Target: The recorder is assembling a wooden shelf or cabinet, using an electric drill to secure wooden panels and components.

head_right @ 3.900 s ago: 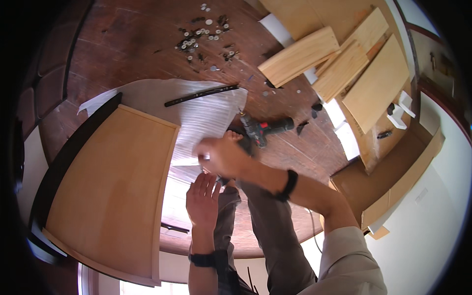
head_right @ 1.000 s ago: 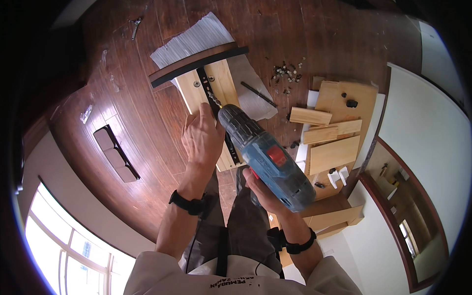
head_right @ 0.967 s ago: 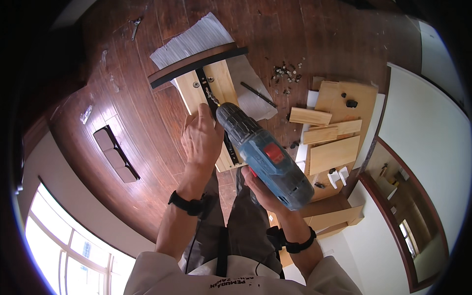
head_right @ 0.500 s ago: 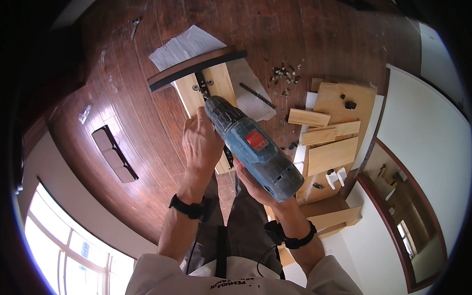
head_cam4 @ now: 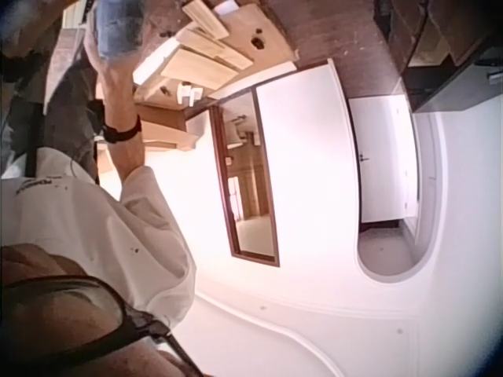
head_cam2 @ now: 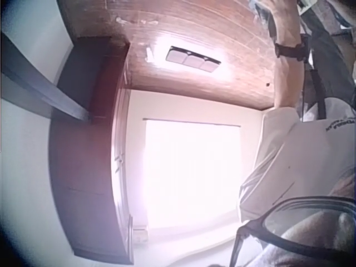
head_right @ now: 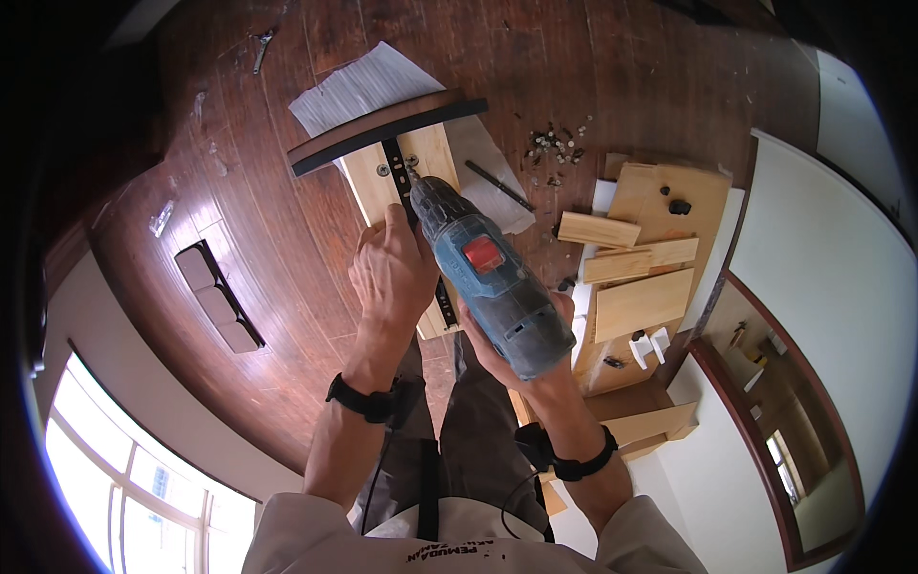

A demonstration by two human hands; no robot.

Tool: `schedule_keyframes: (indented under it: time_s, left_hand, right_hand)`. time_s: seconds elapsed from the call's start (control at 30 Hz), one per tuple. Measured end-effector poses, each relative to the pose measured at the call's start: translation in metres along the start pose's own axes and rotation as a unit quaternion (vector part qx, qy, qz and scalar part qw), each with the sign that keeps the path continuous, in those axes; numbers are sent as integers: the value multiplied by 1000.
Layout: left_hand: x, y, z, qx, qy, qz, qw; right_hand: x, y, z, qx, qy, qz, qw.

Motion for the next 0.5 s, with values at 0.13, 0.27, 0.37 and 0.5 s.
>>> schedule_keyframes:
  time_s: [0.13,0.27,0.37,0.5]
  left_hand:
    - [-1,0,1,23,9,6,1000]
    - [-1,1,-1,29,24,19,999]
    - [-1,1,-3,28,20,22,999]
    - [-1,1,-4,25,17,14,999]
  right_hand:
    - [1,3,5,-84,66,-29,994]
    - [3,2,4,-104,56,-39,992]
    - [7,-1,2,-98,42,-51,993]
    - [13,-13,-3,-4,-10,-27,1000]
Point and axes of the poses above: each hand's wrist, its own x-axis towards the middle knuckle, its own z-axis out of the palm, y = z × x, the point moved 2 cm from there along x, towards the middle knuckle, and after that the axes turned 2 degrees about -y, right-handed, at the moved point
